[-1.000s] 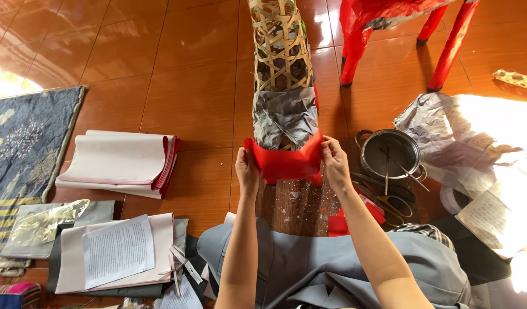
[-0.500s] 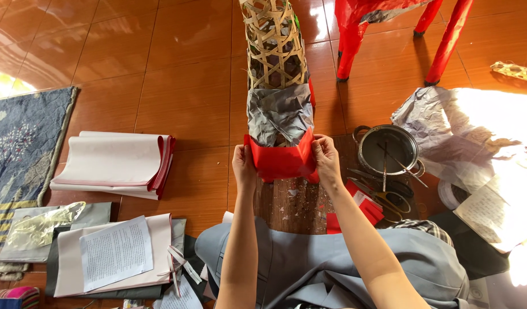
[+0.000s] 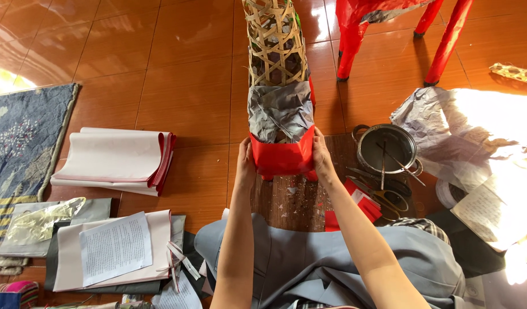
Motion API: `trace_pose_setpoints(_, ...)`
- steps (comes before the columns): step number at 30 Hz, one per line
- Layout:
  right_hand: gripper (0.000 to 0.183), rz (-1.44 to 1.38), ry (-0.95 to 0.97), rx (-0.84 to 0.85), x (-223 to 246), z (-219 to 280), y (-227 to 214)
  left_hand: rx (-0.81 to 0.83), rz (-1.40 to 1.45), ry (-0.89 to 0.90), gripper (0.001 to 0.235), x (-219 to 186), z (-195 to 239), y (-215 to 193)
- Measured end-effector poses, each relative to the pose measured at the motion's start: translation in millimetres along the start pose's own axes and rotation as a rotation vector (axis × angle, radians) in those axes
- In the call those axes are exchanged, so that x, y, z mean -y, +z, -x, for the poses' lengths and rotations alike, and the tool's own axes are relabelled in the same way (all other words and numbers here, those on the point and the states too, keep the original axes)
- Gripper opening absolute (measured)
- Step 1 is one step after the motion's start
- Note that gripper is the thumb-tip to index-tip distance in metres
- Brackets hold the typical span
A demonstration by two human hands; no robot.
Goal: Applying red paper to a bamboo structure using glue and scissors
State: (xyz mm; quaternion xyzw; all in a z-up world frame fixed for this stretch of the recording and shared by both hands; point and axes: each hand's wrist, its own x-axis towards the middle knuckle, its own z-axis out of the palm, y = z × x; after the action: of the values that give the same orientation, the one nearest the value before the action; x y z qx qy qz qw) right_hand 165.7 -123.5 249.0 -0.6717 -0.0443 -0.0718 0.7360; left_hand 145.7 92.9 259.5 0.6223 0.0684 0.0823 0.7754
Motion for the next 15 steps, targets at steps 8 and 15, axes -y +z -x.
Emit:
trace_pose_setpoints(8,0.060,0.118,-0.034,-0.082,48,44,1,-0.299,-0.444,0.161,0.042,-31,42,10)
trace_pose_setpoints(15,0.065,0.355,-0.271,0.072,56,43,7,0.003,-0.457,0.215,0.066,-50,66,37)
